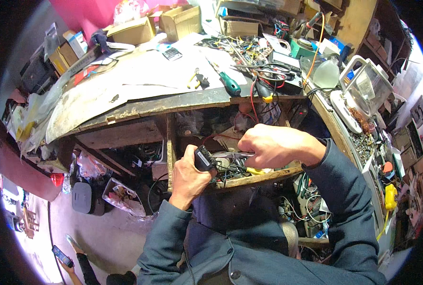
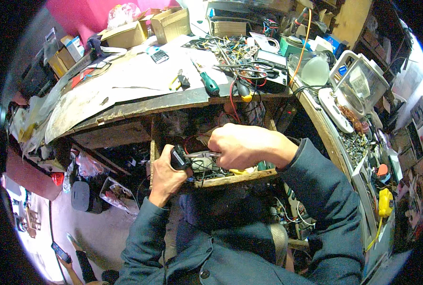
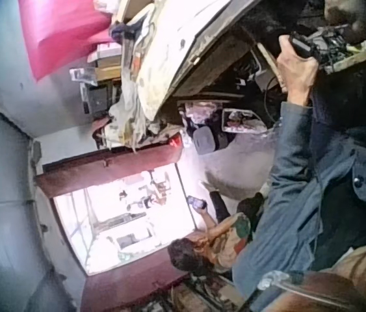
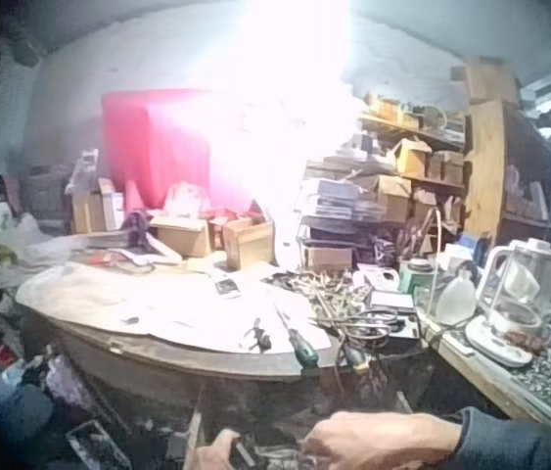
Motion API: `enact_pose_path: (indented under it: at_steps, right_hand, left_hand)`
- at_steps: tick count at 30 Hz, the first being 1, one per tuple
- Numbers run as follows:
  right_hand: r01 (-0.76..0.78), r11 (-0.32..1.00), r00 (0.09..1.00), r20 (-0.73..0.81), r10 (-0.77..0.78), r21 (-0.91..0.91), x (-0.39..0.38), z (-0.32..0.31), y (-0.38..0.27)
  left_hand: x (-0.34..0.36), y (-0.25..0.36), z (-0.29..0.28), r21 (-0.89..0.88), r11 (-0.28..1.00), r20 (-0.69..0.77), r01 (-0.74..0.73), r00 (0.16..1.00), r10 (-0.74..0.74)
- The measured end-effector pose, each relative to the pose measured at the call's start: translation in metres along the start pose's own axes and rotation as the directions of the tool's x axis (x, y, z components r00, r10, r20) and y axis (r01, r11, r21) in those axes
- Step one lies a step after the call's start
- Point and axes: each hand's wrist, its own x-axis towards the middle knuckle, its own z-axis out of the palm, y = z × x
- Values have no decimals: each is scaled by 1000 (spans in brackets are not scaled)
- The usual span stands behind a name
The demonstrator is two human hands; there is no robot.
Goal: The person uses pliers to cut wires and remove a casing from a small electronic device. They then handle the exposed circuit board and components, inspecting the internal parts.
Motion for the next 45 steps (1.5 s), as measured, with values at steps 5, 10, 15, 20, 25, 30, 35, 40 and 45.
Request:
enact_pose_path:
  at_steps: [5,10,15,20,25,30,35,40,45]
  right_hand:
    - [-1,1000,999,35,1,-3,0,-3,-2]
    - [8,1000,999,36,-7,-26,1,4,0]
    - [-21,999,998,58,18,39,-1,0,1]
    - [-14,996,987,160,1,84,4,-9,6]
    - [-14,1000,999,48,14,8,5,4,5]
    - [-56,998,997,58,55,31,-4,7,-1]
    - [-3,1000,982,187,1,11,4,-10,5]
    - [-19,999,1000,5,19,31,-1,5,3]
    - [-54,996,997,61,50,75,-3,-6,-2]
  left_hand:
    - [0,-3,3,110,993,-7,-30,1000,31]
    - [1,-4,3,161,987,-5,-20,1000,22]
    - [-1,0,2,246,969,24,20,999,-26]
    - [2,-5,4,146,982,13,-117,993,117]
    - [0,-1,5,233,972,-10,35,999,-34]
    - [1,2,3,194,981,13,8,1000,-10]
    - [3,-10,5,113,988,10,-103,995,103]
    - [0,0,5,187,980,-13,68,998,-66]
    - [-2,0,-1,131,991,40,30,999,-36]
